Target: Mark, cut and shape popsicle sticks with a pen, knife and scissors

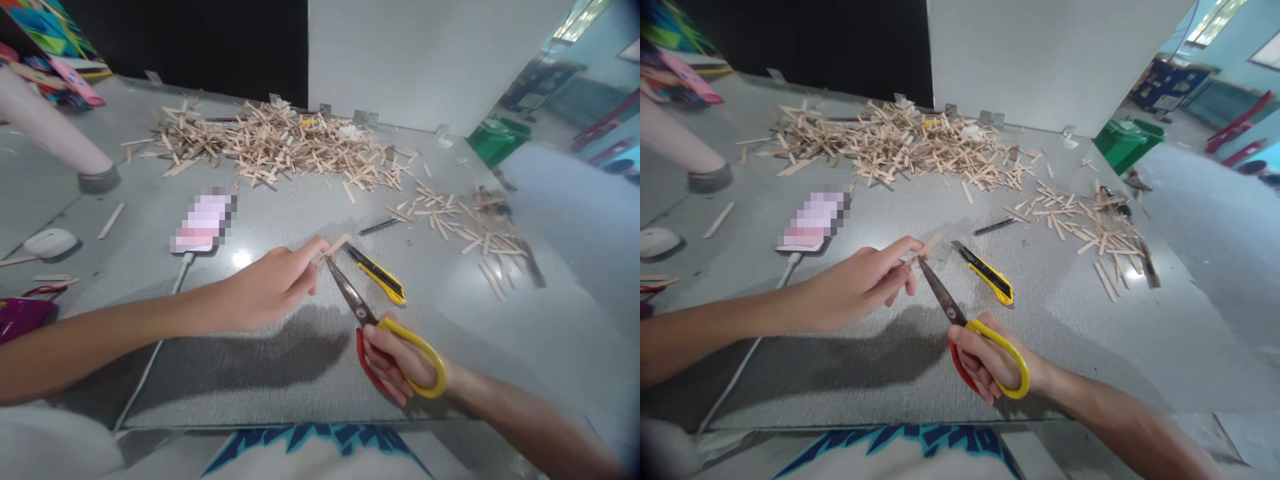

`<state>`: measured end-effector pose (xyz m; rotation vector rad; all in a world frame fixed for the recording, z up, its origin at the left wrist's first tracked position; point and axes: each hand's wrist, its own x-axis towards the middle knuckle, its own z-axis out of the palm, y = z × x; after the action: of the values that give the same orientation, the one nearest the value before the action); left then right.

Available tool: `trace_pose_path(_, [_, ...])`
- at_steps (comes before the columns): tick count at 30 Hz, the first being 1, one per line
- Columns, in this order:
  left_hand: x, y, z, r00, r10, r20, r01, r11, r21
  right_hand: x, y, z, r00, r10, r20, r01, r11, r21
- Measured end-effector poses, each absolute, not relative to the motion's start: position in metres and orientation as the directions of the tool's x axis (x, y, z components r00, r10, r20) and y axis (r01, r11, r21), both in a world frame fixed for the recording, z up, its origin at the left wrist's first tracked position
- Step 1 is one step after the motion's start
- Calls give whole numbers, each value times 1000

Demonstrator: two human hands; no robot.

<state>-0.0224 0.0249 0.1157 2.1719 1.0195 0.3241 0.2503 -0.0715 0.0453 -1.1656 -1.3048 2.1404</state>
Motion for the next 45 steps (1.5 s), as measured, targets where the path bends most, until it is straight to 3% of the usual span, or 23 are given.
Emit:
trace_pose_path(7, [-21, 26, 114, 645, 756, -115, 576, -381, 724, 240, -67, 44, -596, 705, -385, -7, -484, -875])
trace_pose_path(18, [-23, 26, 112, 655, 740, -152, 562, -343, 753, 245, -66, 52, -478, 712, -513, 219, -470, -855])
trace_pose_path(20, [-23, 27, 113, 656, 743, -132, 585, -391, 711, 246, -66, 54, -478, 708, -520, 235, -467, -853])
trace_pose_path(24, [-24, 32, 119, 667, 745, 2, 655, -587, 475, 249, -67, 57, -481, 727, -490, 251, -421, -872])
trace_pose_path(26, [-24, 34, 122, 674, 738, 18, 660, -613, 434, 250, -67, 58, -475, 729, -494, 256, -422, -869])
trace_pose_path(33, [-27, 38, 119, 673, 740, -9, 606, -545, 579, 243, -63, 55, -466, 731, -499, 204, -461, -864])
trace_pose_path(40, [-27, 39, 116, 663, 746, -60, 608, -491, 624, 242, -59, 52, -479, 718, -505, 223, -457, -861])
trace_pose_path(45, [-29, 40, 113, 604, 796, -40, 540, -371, 756, 245, -59, 47, -493, 740, -457, 157, -441, -884])
